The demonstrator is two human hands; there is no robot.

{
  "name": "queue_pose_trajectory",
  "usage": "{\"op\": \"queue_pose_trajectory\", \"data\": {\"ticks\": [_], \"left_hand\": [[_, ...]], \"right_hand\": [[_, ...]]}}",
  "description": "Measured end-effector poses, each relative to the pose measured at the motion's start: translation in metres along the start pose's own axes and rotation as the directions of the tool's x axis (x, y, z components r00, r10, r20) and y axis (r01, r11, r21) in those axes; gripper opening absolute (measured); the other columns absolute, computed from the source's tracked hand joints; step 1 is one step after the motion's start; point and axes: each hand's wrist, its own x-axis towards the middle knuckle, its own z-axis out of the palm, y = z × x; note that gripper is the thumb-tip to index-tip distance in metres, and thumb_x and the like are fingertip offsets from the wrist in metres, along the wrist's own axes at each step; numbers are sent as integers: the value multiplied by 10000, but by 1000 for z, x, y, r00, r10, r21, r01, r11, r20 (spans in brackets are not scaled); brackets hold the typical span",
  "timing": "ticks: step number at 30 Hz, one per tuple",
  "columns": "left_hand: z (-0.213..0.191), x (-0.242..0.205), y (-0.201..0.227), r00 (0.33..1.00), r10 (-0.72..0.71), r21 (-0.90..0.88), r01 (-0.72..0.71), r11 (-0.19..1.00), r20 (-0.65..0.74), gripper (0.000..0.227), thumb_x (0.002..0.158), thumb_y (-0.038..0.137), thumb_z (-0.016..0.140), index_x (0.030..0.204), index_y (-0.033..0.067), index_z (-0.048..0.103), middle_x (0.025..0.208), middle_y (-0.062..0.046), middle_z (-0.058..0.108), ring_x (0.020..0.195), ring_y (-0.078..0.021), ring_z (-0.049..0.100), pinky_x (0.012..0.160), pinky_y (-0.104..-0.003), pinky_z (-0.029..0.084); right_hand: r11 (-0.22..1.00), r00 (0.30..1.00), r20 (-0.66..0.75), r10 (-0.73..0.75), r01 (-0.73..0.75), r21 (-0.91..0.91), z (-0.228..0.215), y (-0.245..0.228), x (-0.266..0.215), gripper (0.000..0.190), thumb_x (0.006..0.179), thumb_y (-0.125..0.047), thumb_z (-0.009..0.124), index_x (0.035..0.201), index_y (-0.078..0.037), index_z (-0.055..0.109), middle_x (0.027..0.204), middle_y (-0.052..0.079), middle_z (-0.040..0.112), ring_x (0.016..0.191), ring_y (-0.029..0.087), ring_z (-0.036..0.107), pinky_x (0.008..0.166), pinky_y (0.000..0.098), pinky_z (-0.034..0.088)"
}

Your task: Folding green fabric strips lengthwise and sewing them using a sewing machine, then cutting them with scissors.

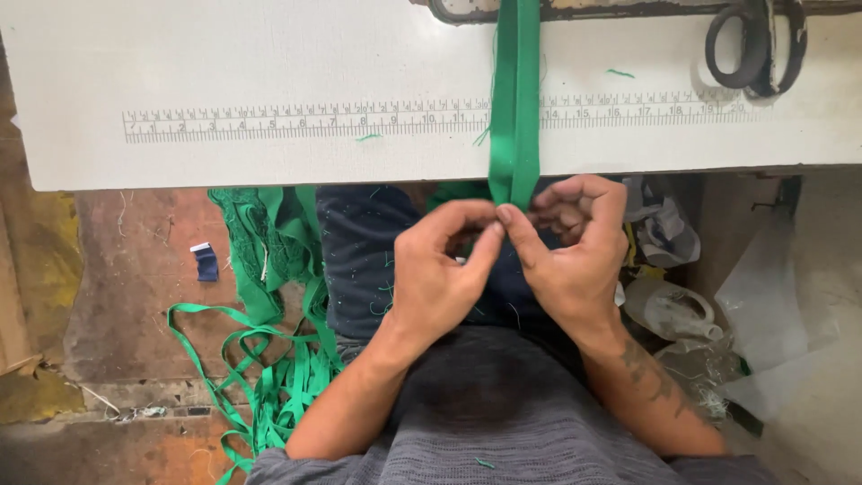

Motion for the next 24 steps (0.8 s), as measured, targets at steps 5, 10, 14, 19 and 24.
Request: {"op": "queue_pose_trajectory", "data": {"ticks": [5,10,14,19,24], "left_hand": [[7,14,8,992,-53,-127,39,991,-111,152,996,47,805,1132,-19,786,867,-137,832,725,-128,799,628,-250,687],[12,13,20,980,44,-50,-55,997,-193,339,964,121,867,1213,-64,733,858,-164,798,700,-186,798,617,-280,698],[18,14,25,966,141,51,-133,990,-216,385,942,154,894,1207,-70,727,865,-161,798,663,-209,798,581,-282,691],[18,25,28,947,257,162,-228,960,-191,280,965,38,833,1215,-60,750,821,-154,768,660,-220,769,568,-297,669],[24,21,23,904,393,333,-322,886,-169,253,965,-5,809,1216,-1,789,770,-71,691,664,-177,699,571,-299,642]], "right_hand": [[997,997,-22,-74,74,28,-1,-12,-1,462,991,-15,906,1300,65,572,935,192,798,726,258,802,729,328,634],[999,999,-37,-35,34,-39,-20,-22,-5,324,1043,-57,864,1278,31,659,897,148,811,781,179,782,772,303,614],[983,988,-21,-153,149,-109,-23,-22,-1,263,1073,14,791,1286,92,658,827,128,801,749,231,790,819,326,628],[971,977,-29,-210,205,-126,-20,-24,0,258,1095,11,731,1310,118,638,818,127,793,757,238,786,853,357,640],[959,964,-62,-260,250,-133,-19,-20,0,256,1089,29,701,1300,147,615,803,116,789,774,261,792,902,388,648]]}}
